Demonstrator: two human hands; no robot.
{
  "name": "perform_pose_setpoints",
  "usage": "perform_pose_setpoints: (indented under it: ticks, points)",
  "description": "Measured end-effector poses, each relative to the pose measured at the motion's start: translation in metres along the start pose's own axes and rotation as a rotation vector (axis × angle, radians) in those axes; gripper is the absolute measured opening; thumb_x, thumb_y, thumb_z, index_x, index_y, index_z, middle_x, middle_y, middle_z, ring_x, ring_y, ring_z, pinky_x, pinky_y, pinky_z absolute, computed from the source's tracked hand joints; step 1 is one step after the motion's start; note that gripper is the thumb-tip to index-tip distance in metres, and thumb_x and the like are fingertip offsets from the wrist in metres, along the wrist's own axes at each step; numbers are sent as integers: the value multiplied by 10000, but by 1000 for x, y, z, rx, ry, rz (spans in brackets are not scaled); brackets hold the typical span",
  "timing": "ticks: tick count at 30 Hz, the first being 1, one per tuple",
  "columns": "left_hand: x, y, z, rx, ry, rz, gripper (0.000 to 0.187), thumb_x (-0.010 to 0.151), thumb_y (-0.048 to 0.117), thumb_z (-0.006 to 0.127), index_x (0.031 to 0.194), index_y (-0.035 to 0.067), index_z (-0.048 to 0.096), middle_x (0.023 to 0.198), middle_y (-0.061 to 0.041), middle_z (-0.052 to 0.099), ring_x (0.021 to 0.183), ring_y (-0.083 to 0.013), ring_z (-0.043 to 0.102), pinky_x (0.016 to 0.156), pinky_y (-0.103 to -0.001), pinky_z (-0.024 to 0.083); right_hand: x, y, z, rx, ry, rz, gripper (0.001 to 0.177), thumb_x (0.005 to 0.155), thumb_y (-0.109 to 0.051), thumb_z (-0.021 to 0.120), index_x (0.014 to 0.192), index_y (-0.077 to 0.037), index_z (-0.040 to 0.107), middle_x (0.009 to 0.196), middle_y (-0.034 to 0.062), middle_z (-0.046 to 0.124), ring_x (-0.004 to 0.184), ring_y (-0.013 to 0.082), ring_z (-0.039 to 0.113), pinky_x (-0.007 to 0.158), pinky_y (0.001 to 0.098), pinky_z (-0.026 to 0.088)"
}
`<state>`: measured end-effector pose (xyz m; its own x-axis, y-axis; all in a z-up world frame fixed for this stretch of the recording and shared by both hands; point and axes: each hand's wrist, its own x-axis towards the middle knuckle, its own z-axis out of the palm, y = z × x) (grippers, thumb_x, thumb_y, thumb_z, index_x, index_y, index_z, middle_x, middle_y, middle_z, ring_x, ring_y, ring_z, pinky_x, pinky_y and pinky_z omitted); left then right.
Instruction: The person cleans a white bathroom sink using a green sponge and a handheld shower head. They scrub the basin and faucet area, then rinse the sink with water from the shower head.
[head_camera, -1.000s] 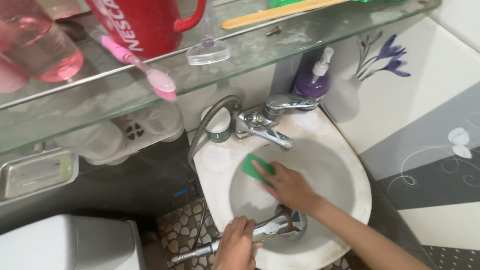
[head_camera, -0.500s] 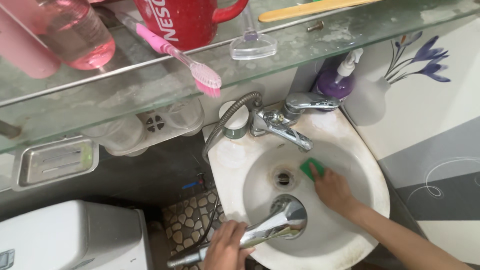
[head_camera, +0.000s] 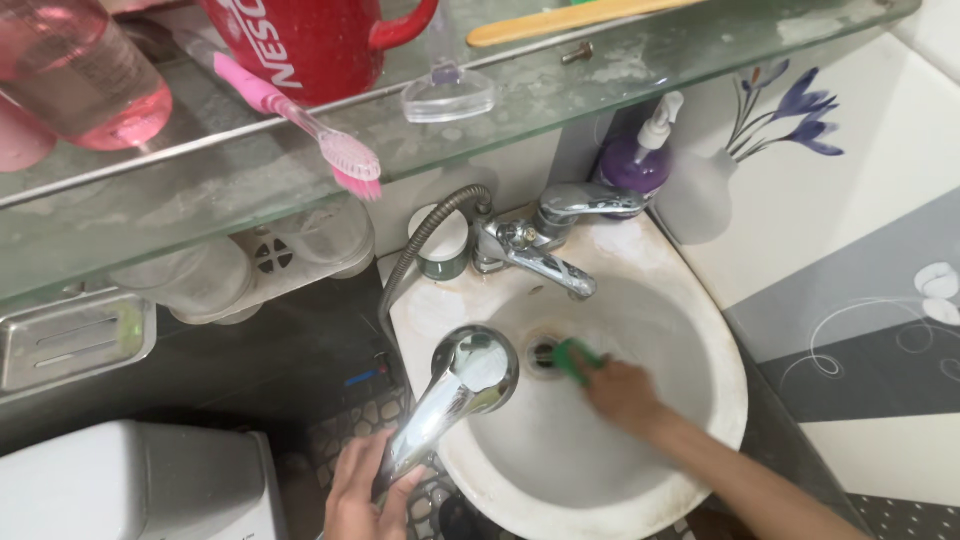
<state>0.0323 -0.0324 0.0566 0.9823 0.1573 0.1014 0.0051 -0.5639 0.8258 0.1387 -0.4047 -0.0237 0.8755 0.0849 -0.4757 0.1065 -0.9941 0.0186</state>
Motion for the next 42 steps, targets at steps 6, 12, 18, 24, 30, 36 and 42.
perform_pose_setpoints:
  ticks: [6,12,18,24,30,36,42]
  points:
    - [1,0,6,14,-45,-19,516,714,100,800,1191,-49,672,1107,-155,686,1081,-289,706,937,-381,536,-32,108,-33,694,222,163,809,900,-475,704,1568,-123,416,1273,168,752,935,274,758,890,399,591]
    - [8,27,14,97,-132,35,514,767,144,799,1215,-53,639,1153,-174,661,1125,-338,640,958,-426,486,-28,103,-155,538,294,-125,955,737,-231,825,1556,-223,333,1185,159,685,1060,286,696,892,405,566]
    - [14,49,21,73,-189,5,509,770,122,776,1251,1,662,1130,-161,655,1090,-331,644,934,-421,485,-22,74,-226,135,246,-99,993,693,-176,827,1558,-273,348,1354,115,595,1115,316,662,929,422,547]
    - [15,58,26,25,-125,90,476,779,117,775,1207,-45,646,1127,-182,642,1069,-361,632,922,-435,480,-16,74,-175,139,80,-74,694,726,-250,841,1374,-221,595,1299,50,666,1162,252,666,1006,376,531]
    - [16,63,28,15,-169,40,461,797,131,778,1205,-37,645,1099,-165,645,1047,-342,640,895,-429,487,-17,84,-124,433,200,-166,649,676,-158,856,1279,-137,619,1335,47,641,1173,253,675,1009,358,526]
    - [16,66,32,41,-196,100,470,808,102,755,1232,-54,625,1106,-164,638,1059,-355,620,887,-442,475,-15,83,-186,-12,496,-319,698,554,-89,859,1217,-150,649,1559,70,453,1282,282,540,1015,442,397]
    - [18,73,32,37,-206,102,461,814,107,757,1228,-49,628,1113,-165,636,1054,-356,618,897,-440,472,-18,58,-227,1,444,-310,620,664,-158,851,1238,-116,620,1228,58,661,1206,245,607,1073,407,404]
